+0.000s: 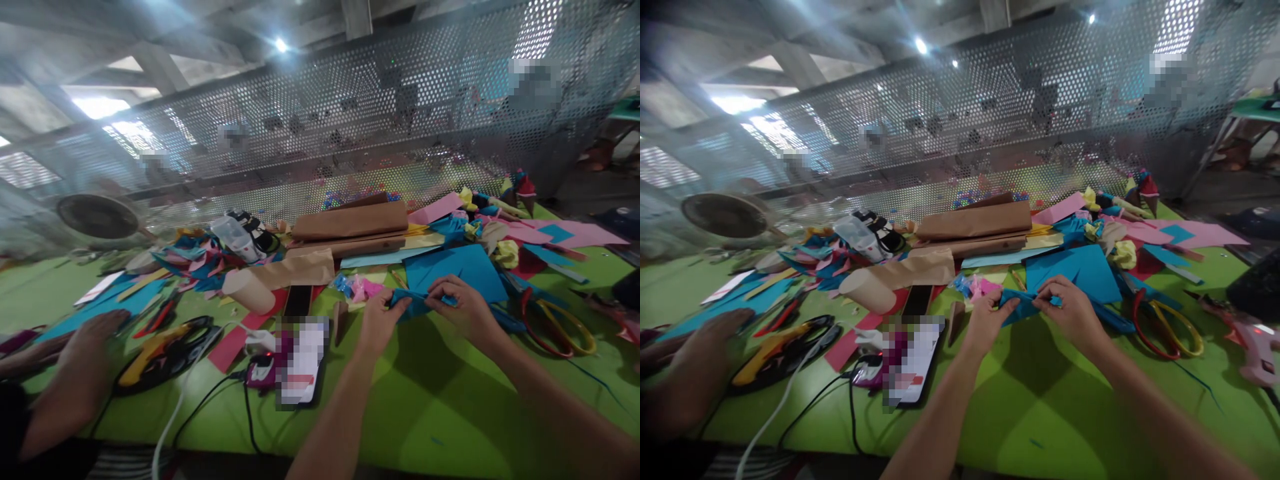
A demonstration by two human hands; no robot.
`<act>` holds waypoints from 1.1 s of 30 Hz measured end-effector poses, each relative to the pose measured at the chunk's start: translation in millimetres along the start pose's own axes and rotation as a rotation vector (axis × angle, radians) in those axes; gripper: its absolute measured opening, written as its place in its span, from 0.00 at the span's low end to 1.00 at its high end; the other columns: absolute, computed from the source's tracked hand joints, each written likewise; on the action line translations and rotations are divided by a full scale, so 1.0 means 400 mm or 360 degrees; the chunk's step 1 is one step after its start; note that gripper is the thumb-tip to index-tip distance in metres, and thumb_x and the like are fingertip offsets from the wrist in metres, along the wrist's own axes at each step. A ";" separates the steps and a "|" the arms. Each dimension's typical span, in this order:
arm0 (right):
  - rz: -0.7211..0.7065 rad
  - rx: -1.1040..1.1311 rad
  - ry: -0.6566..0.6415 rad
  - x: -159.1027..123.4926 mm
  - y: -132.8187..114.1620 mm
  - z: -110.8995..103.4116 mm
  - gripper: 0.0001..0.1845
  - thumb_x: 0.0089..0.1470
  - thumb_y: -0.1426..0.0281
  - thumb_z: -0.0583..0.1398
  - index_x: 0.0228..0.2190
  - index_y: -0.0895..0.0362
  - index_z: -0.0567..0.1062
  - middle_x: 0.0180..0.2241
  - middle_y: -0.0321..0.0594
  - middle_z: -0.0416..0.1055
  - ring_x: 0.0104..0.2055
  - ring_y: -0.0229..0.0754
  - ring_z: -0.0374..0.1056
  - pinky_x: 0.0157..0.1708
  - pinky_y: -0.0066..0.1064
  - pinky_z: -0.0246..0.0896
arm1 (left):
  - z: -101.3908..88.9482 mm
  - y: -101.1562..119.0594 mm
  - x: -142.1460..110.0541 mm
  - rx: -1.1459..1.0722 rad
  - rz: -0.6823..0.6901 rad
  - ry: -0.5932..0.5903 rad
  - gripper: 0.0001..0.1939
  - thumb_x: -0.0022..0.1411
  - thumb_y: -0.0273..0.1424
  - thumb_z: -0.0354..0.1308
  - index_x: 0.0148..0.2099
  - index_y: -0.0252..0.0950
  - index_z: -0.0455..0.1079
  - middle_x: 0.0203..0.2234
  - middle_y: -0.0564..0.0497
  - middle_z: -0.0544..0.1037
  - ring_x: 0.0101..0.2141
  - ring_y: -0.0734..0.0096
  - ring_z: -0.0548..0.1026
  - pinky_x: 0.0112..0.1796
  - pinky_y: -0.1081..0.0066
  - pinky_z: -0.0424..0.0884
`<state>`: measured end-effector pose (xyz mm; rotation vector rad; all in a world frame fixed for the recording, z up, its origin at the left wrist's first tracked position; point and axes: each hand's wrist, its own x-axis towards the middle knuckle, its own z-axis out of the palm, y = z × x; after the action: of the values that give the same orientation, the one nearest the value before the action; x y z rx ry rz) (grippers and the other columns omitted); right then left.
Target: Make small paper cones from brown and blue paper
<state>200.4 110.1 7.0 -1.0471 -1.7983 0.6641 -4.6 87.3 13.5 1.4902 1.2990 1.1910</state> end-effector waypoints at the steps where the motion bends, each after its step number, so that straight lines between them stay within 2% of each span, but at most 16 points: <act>1: -0.0001 -0.0002 -0.0009 0.001 -0.002 -0.001 0.10 0.56 0.62 0.65 0.26 0.52 0.77 0.36 0.40 0.74 0.40 0.46 0.72 0.43 0.38 0.66 | 0.000 0.000 0.000 -0.0010 -0.0008 0.0002 0.14 0.59 0.39 0.64 0.28 0.35 0.69 0.23 0.55 0.67 0.29 0.72 0.64 0.31 0.72 0.59; 6: -0.0007 0.0001 -0.0118 0.002 -0.005 -0.008 0.09 0.58 0.60 0.63 0.31 0.50 0.79 0.37 0.40 0.77 0.41 0.48 0.73 0.43 0.38 0.66 | 0.001 -0.003 0.001 -0.0095 -0.0071 0.0014 0.14 0.59 0.41 0.63 0.30 0.36 0.69 0.23 0.55 0.68 0.28 0.73 0.64 0.31 0.72 0.59; 16: 0.0090 -0.0137 -0.0117 -0.004 0.001 -0.001 0.12 0.60 0.58 0.60 0.30 0.51 0.76 0.34 0.39 0.78 0.38 0.47 0.73 0.39 0.36 0.64 | 0.002 -0.015 0.000 0.0001 -0.0015 -0.0006 0.16 0.62 0.40 0.61 0.28 0.37 0.62 0.23 0.58 0.63 0.27 0.74 0.61 0.30 0.72 0.56; 19: 0.0018 -0.0154 -0.0116 -0.004 -0.002 0.000 0.11 0.60 0.60 0.60 0.29 0.51 0.74 0.32 0.39 0.76 0.36 0.46 0.71 0.38 0.36 0.64 | 0.001 -0.013 0.000 -0.0010 0.0006 -0.0011 0.11 0.63 0.37 0.62 0.31 0.36 0.69 0.26 0.55 0.70 0.30 0.71 0.68 0.33 0.72 0.61; 21: -0.0041 -0.0157 -0.0138 -0.004 -0.005 -0.001 0.10 0.60 0.62 0.60 0.28 0.51 0.73 0.31 0.39 0.74 0.36 0.46 0.71 0.37 0.36 0.64 | 0.001 -0.012 0.001 -0.0064 0.0038 -0.0046 0.06 0.63 0.34 0.62 0.39 0.36 0.75 0.33 0.51 0.78 0.36 0.67 0.73 0.39 0.70 0.66; 24: -0.0055 -0.0175 -0.0157 -0.006 -0.005 -0.002 0.08 0.59 0.64 0.59 0.28 0.51 0.73 0.31 0.39 0.74 0.35 0.46 0.70 0.36 0.36 0.64 | 0.001 -0.014 0.002 -0.0155 0.0050 -0.0110 0.11 0.61 0.31 0.62 0.46 0.38 0.79 0.42 0.48 0.81 0.45 0.62 0.76 0.47 0.66 0.69; 28: -0.0034 -0.0183 -0.0146 -0.007 -0.002 0.000 0.09 0.60 0.61 0.59 0.30 0.51 0.75 0.32 0.40 0.75 0.35 0.46 0.71 0.36 0.36 0.65 | 0.003 -0.018 0.005 -0.0240 0.0039 -0.0108 0.09 0.60 0.31 0.63 0.44 0.38 0.80 0.40 0.47 0.82 0.45 0.60 0.77 0.48 0.65 0.70; 33: -0.0080 -0.0257 -0.0165 -0.012 0.000 -0.002 0.11 0.60 0.59 0.59 0.30 0.50 0.74 0.31 0.41 0.76 0.35 0.48 0.72 0.36 0.38 0.65 | 0.014 -0.012 -0.001 -0.0173 0.0034 -0.0039 0.08 0.59 0.32 0.66 0.41 0.37 0.81 0.33 0.49 0.82 0.37 0.63 0.76 0.42 0.66 0.70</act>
<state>202.1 105.9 5.2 -1.0868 -1.9885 0.5582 0.0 87.5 7.6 1.4390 1.1861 1.2340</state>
